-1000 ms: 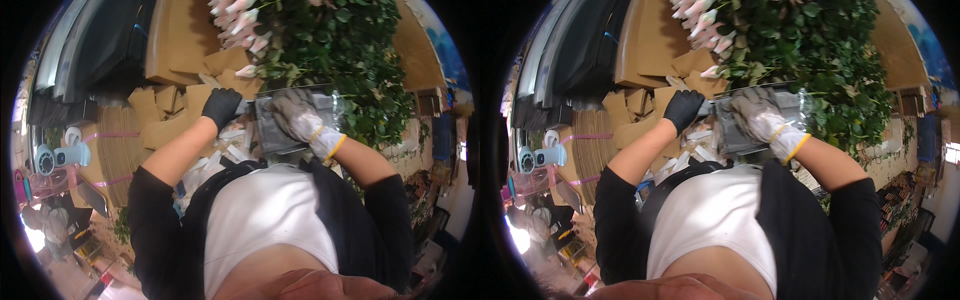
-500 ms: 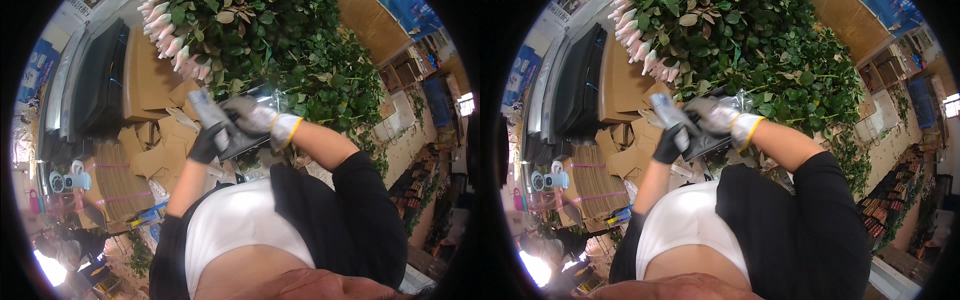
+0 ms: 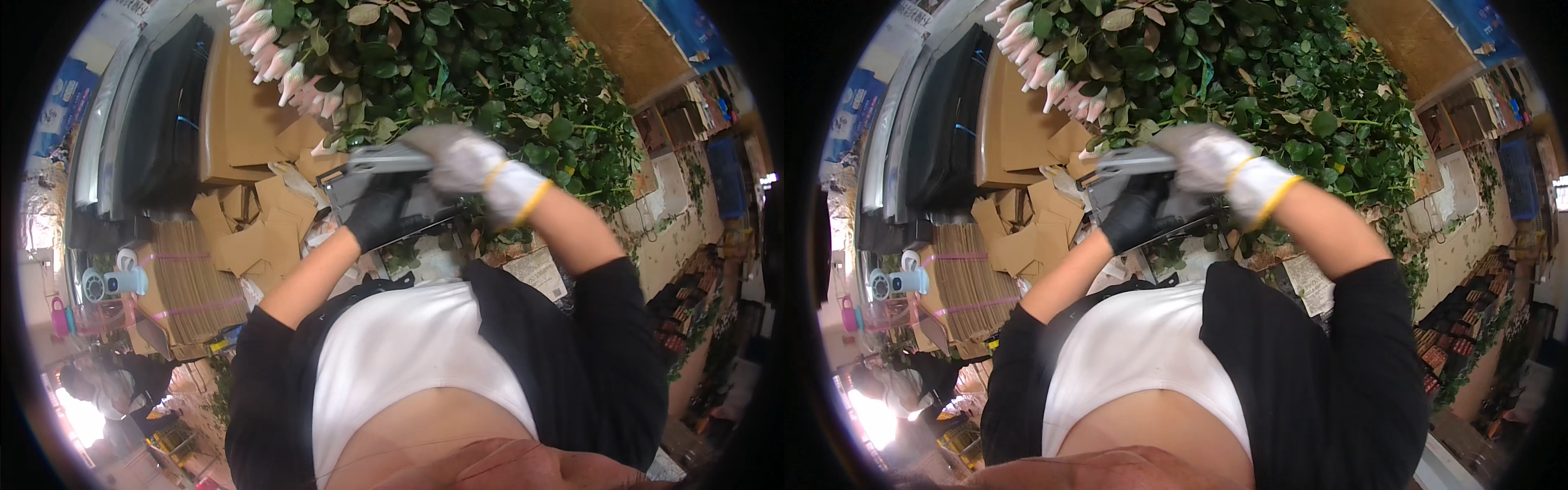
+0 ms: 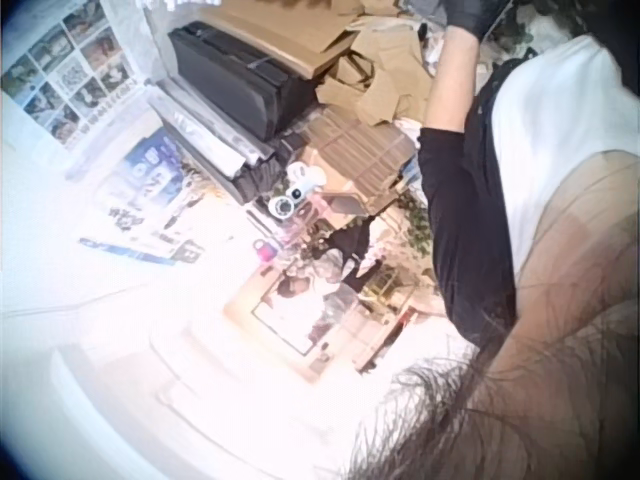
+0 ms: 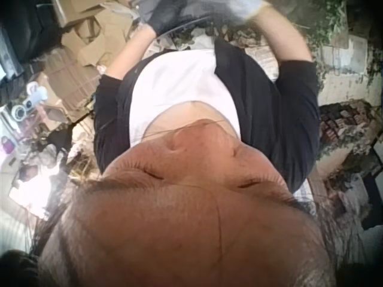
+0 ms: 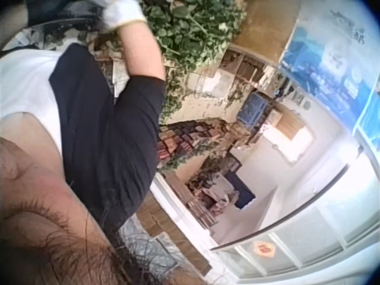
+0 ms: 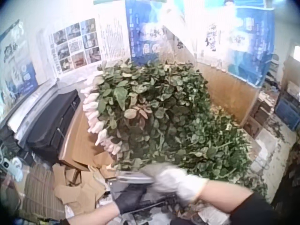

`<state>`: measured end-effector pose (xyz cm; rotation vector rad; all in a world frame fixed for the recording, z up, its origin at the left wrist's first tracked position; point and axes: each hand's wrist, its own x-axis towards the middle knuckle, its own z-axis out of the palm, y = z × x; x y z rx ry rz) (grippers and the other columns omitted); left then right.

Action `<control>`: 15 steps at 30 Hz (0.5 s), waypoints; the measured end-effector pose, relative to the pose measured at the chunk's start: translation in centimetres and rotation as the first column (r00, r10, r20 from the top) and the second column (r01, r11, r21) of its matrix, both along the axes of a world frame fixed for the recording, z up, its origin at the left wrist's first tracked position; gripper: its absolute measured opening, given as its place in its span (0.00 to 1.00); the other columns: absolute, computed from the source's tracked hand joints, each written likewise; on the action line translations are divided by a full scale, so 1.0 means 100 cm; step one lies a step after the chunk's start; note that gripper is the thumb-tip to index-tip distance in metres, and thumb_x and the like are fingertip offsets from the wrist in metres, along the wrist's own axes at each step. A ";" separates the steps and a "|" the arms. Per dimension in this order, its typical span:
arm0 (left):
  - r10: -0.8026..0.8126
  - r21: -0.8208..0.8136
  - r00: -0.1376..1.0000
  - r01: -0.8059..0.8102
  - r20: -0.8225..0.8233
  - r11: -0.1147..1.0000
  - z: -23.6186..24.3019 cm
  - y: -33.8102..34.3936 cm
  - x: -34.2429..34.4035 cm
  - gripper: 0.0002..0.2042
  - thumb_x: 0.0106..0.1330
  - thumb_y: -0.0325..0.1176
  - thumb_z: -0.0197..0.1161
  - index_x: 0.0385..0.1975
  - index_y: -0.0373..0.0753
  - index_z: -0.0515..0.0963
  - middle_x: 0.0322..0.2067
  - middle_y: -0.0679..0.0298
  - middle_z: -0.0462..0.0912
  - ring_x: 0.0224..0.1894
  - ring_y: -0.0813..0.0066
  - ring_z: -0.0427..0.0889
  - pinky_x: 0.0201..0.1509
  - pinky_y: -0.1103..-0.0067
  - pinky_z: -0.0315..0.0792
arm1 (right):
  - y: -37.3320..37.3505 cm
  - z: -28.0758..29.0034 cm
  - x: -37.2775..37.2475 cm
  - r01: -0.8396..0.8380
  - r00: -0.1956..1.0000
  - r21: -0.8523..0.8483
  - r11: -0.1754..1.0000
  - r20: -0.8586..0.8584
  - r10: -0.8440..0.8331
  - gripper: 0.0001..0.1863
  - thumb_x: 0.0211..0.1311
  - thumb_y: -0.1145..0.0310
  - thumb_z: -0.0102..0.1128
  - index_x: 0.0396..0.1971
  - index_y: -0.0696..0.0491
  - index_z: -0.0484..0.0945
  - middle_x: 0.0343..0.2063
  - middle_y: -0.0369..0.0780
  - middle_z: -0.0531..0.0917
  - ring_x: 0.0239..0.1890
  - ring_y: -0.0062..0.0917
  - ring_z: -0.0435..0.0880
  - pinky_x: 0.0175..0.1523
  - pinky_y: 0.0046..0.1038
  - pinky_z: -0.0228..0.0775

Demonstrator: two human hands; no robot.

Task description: The person arranges artificial flowers and greenery into a black rectangular container, then wraps the container in clear plastic and seals it with a stapler. The person handles the flowers, container, plastic wrap, and stapler by hand.

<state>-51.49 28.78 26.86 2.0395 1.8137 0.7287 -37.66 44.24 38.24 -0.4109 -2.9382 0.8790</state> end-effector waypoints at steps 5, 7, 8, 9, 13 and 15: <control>0.038 0.012 0.949 -0.036 -0.314 0.999 0.019 0.003 0.004 0.38 0.55 0.58 0.62 0.67 0.54 0.64 0.66 0.50 0.60 0.69 0.52 0.57 0.73 0.57 0.45 | 0.038 0.029 0.087 -0.095 0.989 0.025 0.995 -0.109 0.097 0.27 0.48 0.81 0.52 0.54 0.57 0.72 0.45 0.52 0.80 0.48 0.44 0.80 0.50 0.38 0.73; 0.035 0.005 0.968 -0.035 -0.247 0.999 0.017 0.003 0.001 0.37 0.54 0.57 0.64 0.65 0.53 0.66 0.67 0.50 0.60 0.69 0.51 0.57 0.73 0.57 0.46 | 0.037 0.031 0.090 -0.037 0.972 0.149 0.988 0.234 0.001 0.22 0.50 0.77 0.54 0.49 0.56 0.73 0.36 0.52 0.82 0.41 0.47 0.82 0.45 0.41 0.74; 0.030 0.011 0.973 -0.028 -0.227 1.000 0.018 0.004 0.002 0.36 0.53 0.56 0.64 0.64 0.52 0.68 0.66 0.50 0.60 0.68 0.50 0.58 0.73 0.57 0.47 | 0.038 0.026 0.086 -0.061 0.929 0.293 0.954 0.367 -0.053 0.24 0.50 0.76 0.54 0.51 0.55 0.71 0.35 0.51 0.83 0.39 0.46 0.83 0.43 0.42 0.75; 0.025 0.018 0.978 -0.022 -0.206 1.000 0.018 0.005 0.002 0.36 0.52 0.56 0.65 0.63 0.51 0.69 0.66 0.51 0.60 0.67 0.48 0.58 0.72 0.57 0.48 | 0.039 0.018 0.082 -0.106 0.868 0.425 0.899 0.481 -0.125 0.27 0.49 0.75 0.55 0.54 0.55 0.69 0.34 0.50 0.83 0.37 0.46 0.83 0.42 0.42 0.75; 0.041 0.000 0.974 -0.042 -0.221 0.999 0.016 -0.001 0.001 0.37 0.51 0.54 0.67 0.64 0.53 0.68 0.66 0.53 0.60 0.67 0.50 0.58 0.72 0.55 0.49 | 0.048 0.020 0.076 -0.161 0.847 -0.012 0.987 0.511 0.145 0.28 0.50 0.72 0.57 0.56 0.52 0.68 0.31 0.52 0.82 0.35 0.46 0.83 0.40 0.43 0.74; 0.043 0.009 0.975 -0.042 -0.218 0.999 0.017 -0.001 0.001 0.36 0.51 0.54 0.67 0.64 0.53 0.68 0.66 0.53 0.60 0.67 0.49 0.59 0.72 0.55 0.50 | 0.058 0.007 0.078 -0.157 0.858 -0.069 0.985 0.484 0.171 0.26 0.53 0.68 0.56 0.56 0.52 0.68 0.30 0.53 0.82 0.34 0.47 0.83 0.38 0.43 0.74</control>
